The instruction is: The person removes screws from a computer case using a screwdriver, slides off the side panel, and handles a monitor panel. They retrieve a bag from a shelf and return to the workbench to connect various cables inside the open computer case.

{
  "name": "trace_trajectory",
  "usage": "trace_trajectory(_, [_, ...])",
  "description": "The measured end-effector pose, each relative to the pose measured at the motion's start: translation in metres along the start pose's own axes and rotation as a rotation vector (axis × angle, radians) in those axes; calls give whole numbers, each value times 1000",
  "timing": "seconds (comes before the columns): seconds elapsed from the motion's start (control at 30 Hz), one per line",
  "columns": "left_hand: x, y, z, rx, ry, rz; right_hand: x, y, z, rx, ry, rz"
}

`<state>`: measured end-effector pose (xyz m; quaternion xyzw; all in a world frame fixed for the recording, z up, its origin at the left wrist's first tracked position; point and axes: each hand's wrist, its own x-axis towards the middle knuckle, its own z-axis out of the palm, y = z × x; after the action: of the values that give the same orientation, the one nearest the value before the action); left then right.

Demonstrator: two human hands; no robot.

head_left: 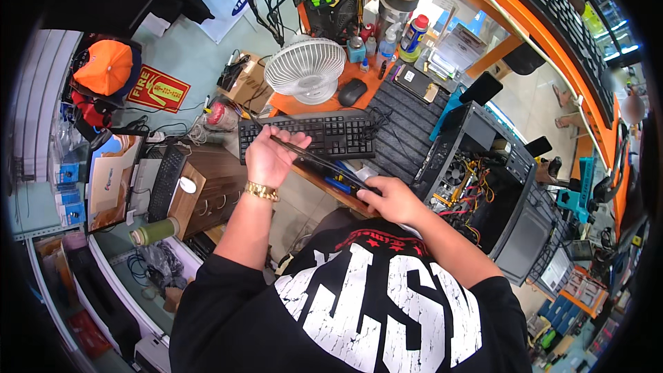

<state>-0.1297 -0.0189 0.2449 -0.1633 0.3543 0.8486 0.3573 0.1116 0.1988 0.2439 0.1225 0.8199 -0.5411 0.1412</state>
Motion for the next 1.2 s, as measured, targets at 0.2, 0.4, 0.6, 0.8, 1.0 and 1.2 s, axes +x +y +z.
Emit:
trace_trajectory(0.2, [24, 4, -27, 850, 26, -358, -1, -27, -33, 291, 214, 269])
trace_trajectory(0.4, [3, -7, 21, 1923, -205, 13, -6, -20, -55, 160, 336, 360])
trace_trajectory(0.6, [-13, -42, 93, 1699, -820, 917, -5, -19, -59, 218, 308, 408])
trace_trajectory(0.8, [19, -97, 79, 1636, -1083, 858, -6, -14, -59, 795, 180, 487])
trace_trajectory(1.0, [22, -89, 82, 1502, -1099, 957, -3, -19, -62, 904, 439, 521])
trace_trajectory(1.2, [-3, -87, 67, 1662, -1209, 606, 0, -7, -76, 948, 496, 328])
